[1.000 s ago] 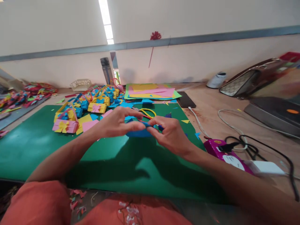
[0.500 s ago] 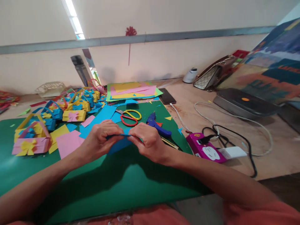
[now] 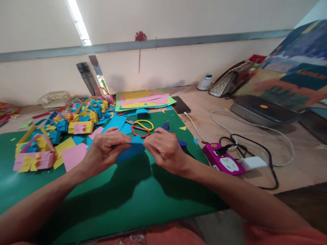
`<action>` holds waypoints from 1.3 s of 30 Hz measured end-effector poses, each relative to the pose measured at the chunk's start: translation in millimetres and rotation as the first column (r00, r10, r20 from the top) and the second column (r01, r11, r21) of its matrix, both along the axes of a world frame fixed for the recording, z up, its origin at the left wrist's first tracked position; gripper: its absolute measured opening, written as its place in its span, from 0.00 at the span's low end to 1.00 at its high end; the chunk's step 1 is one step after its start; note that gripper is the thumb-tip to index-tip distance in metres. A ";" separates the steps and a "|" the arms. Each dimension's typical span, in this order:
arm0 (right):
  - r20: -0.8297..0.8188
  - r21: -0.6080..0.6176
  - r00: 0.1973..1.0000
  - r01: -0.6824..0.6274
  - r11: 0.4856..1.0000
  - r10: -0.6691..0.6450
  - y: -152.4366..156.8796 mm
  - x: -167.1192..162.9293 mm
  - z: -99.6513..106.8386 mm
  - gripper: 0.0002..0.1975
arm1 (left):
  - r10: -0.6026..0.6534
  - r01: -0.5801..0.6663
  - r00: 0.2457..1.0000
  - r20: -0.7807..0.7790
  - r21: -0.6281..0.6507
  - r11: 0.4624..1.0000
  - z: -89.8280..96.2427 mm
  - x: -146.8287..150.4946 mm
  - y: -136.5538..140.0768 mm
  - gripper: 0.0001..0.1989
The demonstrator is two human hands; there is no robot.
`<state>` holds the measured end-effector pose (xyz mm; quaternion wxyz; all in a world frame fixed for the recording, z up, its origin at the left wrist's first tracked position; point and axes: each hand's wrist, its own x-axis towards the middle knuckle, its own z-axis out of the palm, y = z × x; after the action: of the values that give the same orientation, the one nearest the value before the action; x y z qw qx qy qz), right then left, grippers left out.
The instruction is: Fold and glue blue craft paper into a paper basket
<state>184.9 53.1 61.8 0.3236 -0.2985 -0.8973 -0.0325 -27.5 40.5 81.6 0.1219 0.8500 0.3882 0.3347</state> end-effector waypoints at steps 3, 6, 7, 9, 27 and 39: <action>0.307 -0.035 0.877 0.398 0.917 -0.369 10.2 15.0 16.4 0.15 | 0.030 -0.033 0.993 0.115 0.022 0.999 2.9 -7.8 6.1 0.06; 0.418 -0.019 0.740 0.588 0.809 -0.528 20.4 26.7 20.3 0.12 | -0.007 0.000 0.989 0.151 0.047 0.999 -1.5 -11.0 10.1 0.05; 0.465 -0.023 0.694 0.630 0.776 -0.550 22.9 28.9 17.6 0.12 | -0.030 0.021 0.989 0.148 0.060 0.998 -4.0 -11.1 10.7 0.05; 0.561 -0.045 0.621 0.683 0.729 -0.547 26.5 30.7 8.2 0.12 | -0.071 0.057 0.986 0.153 0.095 0.994 -9.1 -10.8 11.2 0.04; 0.141 -0.250 0.804 0.593 0.765 -0.578 12.8 49.9 20.3 0.21 | -0.167 0.131 0.972 0.164 0.206 0.970 -21.9 -9.6 19.1 0.06; -0.166 -0.835 0.824 0.174 0.522 -0.541 -23.7 38.6 2.9 0.12 | -0.071 0.048 0.991 0.117 0.184 0.982 -30.0 -3.4 15.4 0.14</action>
<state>223.4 29.5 64.6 0.3221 -0.5918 -0.6442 0.3620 -30.9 55.9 51.7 0.0781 0.8466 0.3224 0.4163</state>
